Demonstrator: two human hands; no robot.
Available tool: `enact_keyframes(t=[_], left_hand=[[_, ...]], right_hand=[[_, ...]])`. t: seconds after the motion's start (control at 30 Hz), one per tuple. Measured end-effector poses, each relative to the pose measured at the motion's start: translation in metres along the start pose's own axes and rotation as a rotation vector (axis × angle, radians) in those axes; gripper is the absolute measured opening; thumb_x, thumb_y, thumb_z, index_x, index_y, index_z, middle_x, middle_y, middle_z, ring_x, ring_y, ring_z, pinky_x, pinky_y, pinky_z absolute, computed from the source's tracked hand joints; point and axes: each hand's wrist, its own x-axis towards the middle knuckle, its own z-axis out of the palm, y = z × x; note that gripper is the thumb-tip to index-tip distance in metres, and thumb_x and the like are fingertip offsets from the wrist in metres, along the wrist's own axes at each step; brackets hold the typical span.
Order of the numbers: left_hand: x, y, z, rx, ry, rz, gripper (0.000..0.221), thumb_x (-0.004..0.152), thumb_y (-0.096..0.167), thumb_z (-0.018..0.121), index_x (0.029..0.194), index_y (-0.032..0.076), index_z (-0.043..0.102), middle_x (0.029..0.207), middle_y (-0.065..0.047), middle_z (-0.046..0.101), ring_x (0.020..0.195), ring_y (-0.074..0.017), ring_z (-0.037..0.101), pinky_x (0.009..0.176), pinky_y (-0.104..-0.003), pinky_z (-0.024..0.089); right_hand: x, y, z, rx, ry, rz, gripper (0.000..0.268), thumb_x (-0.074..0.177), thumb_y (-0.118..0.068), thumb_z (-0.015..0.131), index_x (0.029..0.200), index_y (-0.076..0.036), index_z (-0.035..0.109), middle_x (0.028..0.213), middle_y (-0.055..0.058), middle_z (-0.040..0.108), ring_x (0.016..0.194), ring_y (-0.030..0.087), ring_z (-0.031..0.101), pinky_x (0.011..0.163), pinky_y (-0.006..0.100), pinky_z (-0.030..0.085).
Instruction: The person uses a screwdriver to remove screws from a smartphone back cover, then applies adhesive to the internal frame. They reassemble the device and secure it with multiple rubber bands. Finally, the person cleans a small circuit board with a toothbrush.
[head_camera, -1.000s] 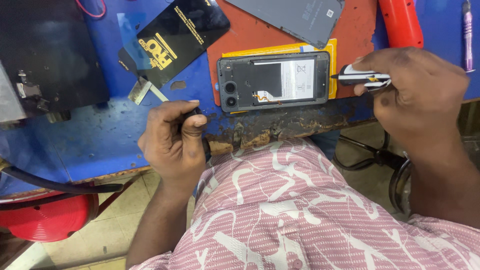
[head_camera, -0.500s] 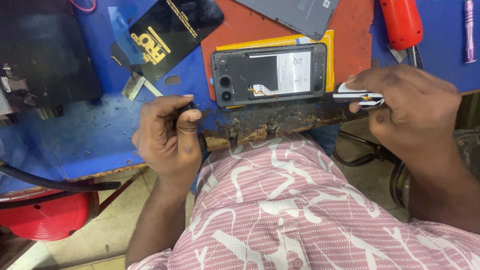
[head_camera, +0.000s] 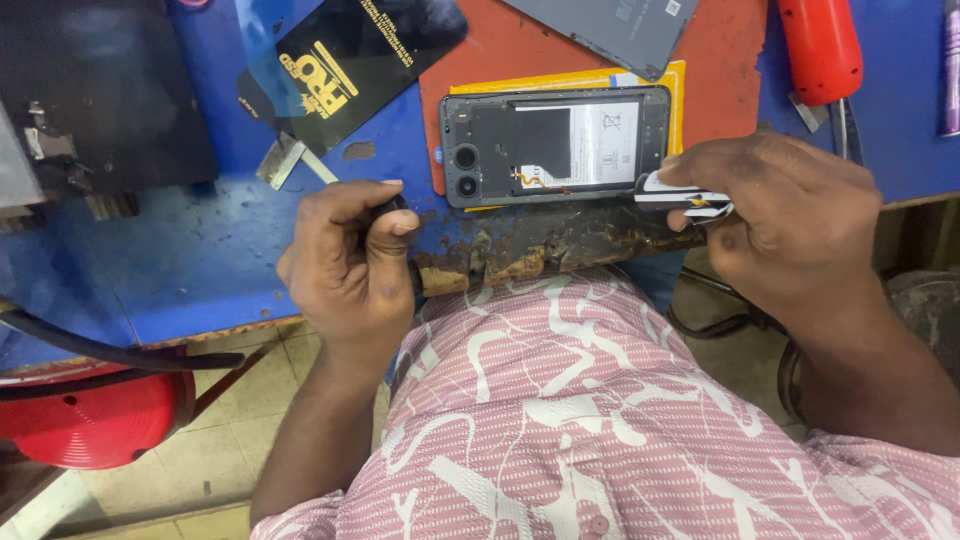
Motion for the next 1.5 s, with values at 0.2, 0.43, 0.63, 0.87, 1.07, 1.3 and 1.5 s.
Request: enact_keyframes(t=[0.2,0.43,0.63,0.87,1.07,1.3,1.5], left_hand=[[0.001,0.000,0.001,-0.006,0.011,0.017,0.014,0.109,0.007,0.075,0.116,-0.001,0.066,0.099,-0.006,0.069,0.075,-0.0070,0.064,0.068,-0.020,0.054],[0.003,0.001,-0.001,-0.011,-0.002,0.045,0.015,0.108,0.008,0.075,0.116,0.000,0.065,0.099,-0.007,0.070,0.074,-0.0075,0.063,0.066,-0.020,0.053],[0.004,0.001,-0.004,-0.045,-0.015,0.027,0.014,0.108,0.006,0.074,0.116,0.000,0.065,0.098,-0.007,0.071,0.074,-0.0075,0.063,0.067,-0.020,0.053],[0.003,0.001,-0.006,-0.097,-0.002,-0.001,0.014,0.109,0.006,0.073,0.119,0.001,0.065,0.099,-0.007,0.070,0.077,-0.0080,0.063,0.070,-0.021,0.053],[0.003,0.001,-0.009,-0.129,0.001,-0.016,0.012,0.111,0.007,0.070,0.119,0.001,0.064,0.103,-0.007,0.070,0.080,-0.0074,0.064,0.072,-0.021,0.054],[0.003,-0.002,-0.010,-0.188,0.001,-0.024,0.014,0.112,0.010,0.068,0.124,0.002,0.064,0.101,-0.005,0.070,0.077,-0.0060,0.063,0.069,-0.019,0.053],[0.004,-0.003,-0.011,-0.197,-0.004,-0.019,0.013,0.111,0.008,0.067,0.122,0.002,0.064,0.101,-0.007,0.070,0.074,-0.0059,0.062,0.067,-0.019,0.053]], right_hand=[[0.008,-0.005,0.010,0.007,-0.003,-0.030,0.038,0.066,0.021,0.063,0.098,0.002,0.071,0.091,0.015,0.073,0.075,0.026,0.070,0.061,0.036,0.054],[0.020,-0.013,0.019,0.056,-0.006,-0.081,0.033,0.072,0.017,0.072,0.100,0.001,0.069,0.093,0.015,0.072,0.081,0.029,0.071,0.067,0.038,0.055],[0.031,-0.021,0.028,0.066,-0.016,-0.112,0.032,0.071,0.018,0.073,0.099,0.001,0.070,0.093,0.014,0.073,0.084,0.029,0.073,0.068,0.037,0.057],[0.045,-0.031,0.037,0.103,-0.031,-0.148,0.026,0.078,0.010,0.081,0.099,0.001,0.070,0.094,0.013,0.073,0.085,0.026,0.073,0.068,0.036,0.057],[0.056,-0.040,0.044,0.123,-0.044,-0.175,0.028,0.074,0.010,0.083,0.097,0.002,0.069,0.090,0.014,0.073,0.077,0.026,0.071,0.062,0.036,0.055],[0.063,-0.046,0.051,0.127,-0.038,-0.200,0.027,0.079,0.012,0.081,0.100,0.000,0.069,0.094,0.012,0.073,0.082,0.024,0.072,0.067,0.035,0.055],[0.068,-0.050,0.053,0.157,-0.042,-0.205,0.027,0.082,0.012,0.080,0.103,0.000,0.068,0.098,0.012,0.072,0.089,0.026,0.073,0.074,0.035,0.057]])
